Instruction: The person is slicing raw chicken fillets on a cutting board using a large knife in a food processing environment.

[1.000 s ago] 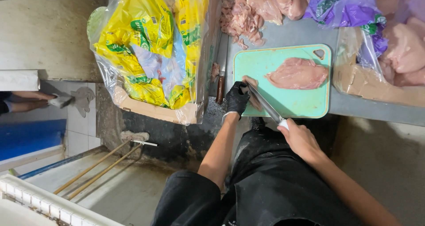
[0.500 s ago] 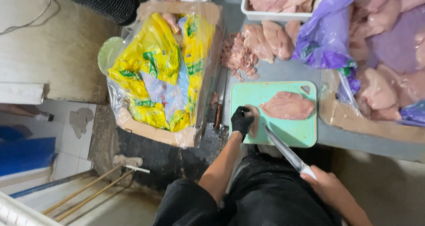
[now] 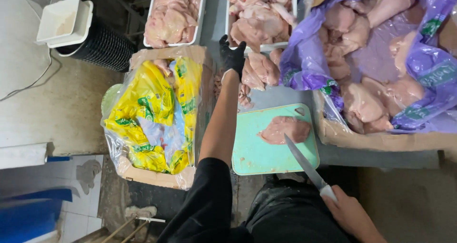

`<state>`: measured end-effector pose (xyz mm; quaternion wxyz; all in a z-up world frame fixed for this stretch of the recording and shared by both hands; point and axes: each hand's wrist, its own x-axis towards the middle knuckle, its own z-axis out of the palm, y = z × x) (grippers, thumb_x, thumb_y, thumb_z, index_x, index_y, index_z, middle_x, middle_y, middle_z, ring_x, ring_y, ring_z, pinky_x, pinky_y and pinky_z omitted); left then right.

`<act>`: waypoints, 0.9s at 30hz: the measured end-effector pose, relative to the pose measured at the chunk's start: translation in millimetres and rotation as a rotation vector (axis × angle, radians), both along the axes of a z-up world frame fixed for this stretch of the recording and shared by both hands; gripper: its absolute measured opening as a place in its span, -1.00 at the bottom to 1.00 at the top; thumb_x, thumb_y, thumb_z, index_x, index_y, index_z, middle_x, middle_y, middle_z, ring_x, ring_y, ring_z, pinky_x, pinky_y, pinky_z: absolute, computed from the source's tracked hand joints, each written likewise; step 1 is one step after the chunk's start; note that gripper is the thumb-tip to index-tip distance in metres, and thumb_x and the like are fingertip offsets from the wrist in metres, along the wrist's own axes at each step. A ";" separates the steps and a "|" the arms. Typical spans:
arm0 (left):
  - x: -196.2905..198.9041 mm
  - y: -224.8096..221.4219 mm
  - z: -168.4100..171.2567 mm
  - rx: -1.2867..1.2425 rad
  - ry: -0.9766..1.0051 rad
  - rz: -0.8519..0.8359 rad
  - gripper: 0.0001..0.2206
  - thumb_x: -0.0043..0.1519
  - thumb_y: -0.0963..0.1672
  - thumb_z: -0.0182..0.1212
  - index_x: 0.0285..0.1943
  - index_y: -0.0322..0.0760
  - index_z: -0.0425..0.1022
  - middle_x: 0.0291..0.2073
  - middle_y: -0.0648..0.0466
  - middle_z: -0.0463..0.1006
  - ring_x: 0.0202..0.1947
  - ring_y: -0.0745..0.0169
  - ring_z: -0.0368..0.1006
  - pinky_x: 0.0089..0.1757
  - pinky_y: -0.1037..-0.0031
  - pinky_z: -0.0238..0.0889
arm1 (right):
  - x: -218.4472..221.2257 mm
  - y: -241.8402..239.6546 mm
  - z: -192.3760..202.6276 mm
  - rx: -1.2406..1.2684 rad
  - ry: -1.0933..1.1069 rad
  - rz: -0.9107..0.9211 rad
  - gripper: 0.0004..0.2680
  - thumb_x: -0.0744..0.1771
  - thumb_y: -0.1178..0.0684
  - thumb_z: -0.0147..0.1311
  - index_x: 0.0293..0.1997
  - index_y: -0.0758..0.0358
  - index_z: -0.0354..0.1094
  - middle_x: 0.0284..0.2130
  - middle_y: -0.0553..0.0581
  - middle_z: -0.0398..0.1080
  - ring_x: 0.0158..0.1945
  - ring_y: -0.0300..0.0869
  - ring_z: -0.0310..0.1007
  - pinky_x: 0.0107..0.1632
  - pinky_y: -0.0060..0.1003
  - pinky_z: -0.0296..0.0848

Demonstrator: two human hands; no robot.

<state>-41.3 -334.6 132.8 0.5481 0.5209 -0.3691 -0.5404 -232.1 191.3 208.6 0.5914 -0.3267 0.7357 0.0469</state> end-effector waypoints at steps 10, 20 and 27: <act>-54.2 273.3 -119.7 -0.699 -1.114 -0.900 -0.55 0.29 0.05 0.15 0.32 -0.13 0.46 0.20 -0.07 0.56 0.15 -0.22 0.44 0.12 0.01 0.25 | -45.6 95.6 -153.2 -0.171 0.211 -0.082 -0.66 0.38 -0.34 -0.15 0.17 -0.10 0.36 -0.04 0.22 0.63 0.05 0.20 0.62 0.11 0.04 0.49; 72.3 291.4 -139.9 -0.416 -1.466 -0.787 -0.34 0.43 0.09 -0.15 0.68 -0.21 -0.06 0.64 -0.09 -0.04 0.62 -0.22 -0.10 0.45 -0.05 -0.26 | 20.7 26.7 -82.0 0.024 0.041 -0.411 -0.69 0.47 -0.19 -0.21 0.25 0.10 0.34 -0.21 0.22 0.54 -0.23 -0.01 0.55 -0.19 -0.08 0.47; 73.1 229.7 -135.6 -1.182 -1.484 -1.442 -0.52 0.54 0.09 -0.11 0.66 0.20 0.06 0.60 0.07 0.07 0.60 -0.09 0.01 0.44 -0.02 -0.08 | 98.7 35.9 -129.1 -0.177 0.041 -0.489 -0.69 0.49 -0.22 -0.18 -0.08 0.20 0.39 -0.40 0.15 0.44 -0.40 -0.06 0.41 -0.34 -0.09 0.37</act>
